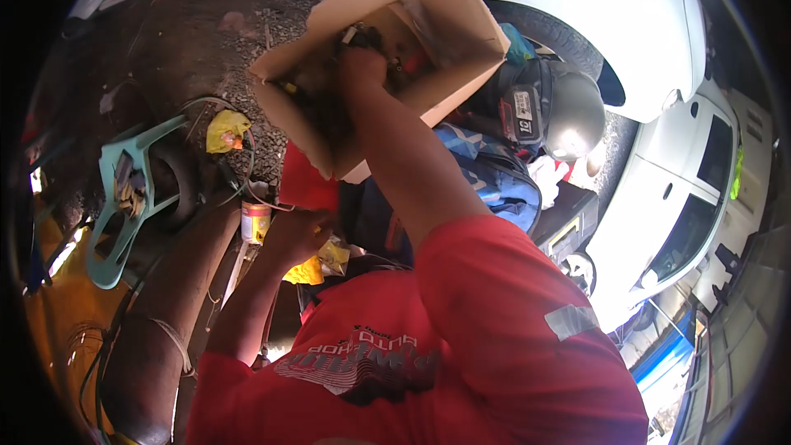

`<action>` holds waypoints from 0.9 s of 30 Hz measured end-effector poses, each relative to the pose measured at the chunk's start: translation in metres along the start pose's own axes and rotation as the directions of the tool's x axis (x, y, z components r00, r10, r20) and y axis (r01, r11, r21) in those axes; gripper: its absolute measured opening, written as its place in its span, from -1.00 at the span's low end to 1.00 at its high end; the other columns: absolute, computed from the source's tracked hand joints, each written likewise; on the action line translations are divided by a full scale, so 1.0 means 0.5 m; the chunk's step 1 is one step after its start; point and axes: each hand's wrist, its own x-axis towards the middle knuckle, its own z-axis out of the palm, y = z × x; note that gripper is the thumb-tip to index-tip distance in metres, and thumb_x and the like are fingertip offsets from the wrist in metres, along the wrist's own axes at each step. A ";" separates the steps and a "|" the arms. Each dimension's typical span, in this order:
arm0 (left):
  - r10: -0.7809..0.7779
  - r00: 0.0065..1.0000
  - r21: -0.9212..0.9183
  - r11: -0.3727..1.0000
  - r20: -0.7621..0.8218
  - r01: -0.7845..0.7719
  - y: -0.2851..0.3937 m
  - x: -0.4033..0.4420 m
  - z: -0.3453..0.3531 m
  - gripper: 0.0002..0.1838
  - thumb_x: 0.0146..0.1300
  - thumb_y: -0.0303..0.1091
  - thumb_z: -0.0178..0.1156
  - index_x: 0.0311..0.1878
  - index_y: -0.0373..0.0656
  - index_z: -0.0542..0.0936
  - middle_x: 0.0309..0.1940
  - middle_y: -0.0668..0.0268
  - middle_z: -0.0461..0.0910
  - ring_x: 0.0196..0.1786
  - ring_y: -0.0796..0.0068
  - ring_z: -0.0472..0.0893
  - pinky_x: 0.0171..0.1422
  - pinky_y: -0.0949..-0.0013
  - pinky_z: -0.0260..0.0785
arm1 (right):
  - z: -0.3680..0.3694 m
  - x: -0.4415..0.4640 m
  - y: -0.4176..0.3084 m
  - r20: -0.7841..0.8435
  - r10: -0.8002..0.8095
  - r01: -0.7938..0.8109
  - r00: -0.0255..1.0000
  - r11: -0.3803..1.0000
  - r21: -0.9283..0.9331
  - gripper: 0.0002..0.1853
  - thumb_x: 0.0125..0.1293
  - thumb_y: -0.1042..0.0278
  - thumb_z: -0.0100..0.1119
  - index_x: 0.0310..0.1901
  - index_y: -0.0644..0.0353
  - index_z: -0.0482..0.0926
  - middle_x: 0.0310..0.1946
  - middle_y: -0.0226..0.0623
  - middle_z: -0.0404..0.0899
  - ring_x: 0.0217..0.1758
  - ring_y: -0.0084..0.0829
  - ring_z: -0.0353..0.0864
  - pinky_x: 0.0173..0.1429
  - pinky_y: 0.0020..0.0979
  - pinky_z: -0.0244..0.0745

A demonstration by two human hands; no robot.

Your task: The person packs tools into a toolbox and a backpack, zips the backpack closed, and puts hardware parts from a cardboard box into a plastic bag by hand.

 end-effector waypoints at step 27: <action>0.470 0.843 -0.112 0.882 0.261 -0.457 0.150 0.122 0.018 -0.40 0.34 -0.30 0.18 0.47 0.21 0.43 -0.39 0.22 0.69 -0.39 0.09 0.69 -0.28 0.03 0.51 | -0.296 -0.554 0.368 0.352 0.083 -0.131 0.932 0.985 0.112 -0.81 0.35 0.29 0.25 -0.14 0.15 0.77 -0.35 -0.20 0.75 -0.31 -0.31 0.75 -0.14 -0.27 0.63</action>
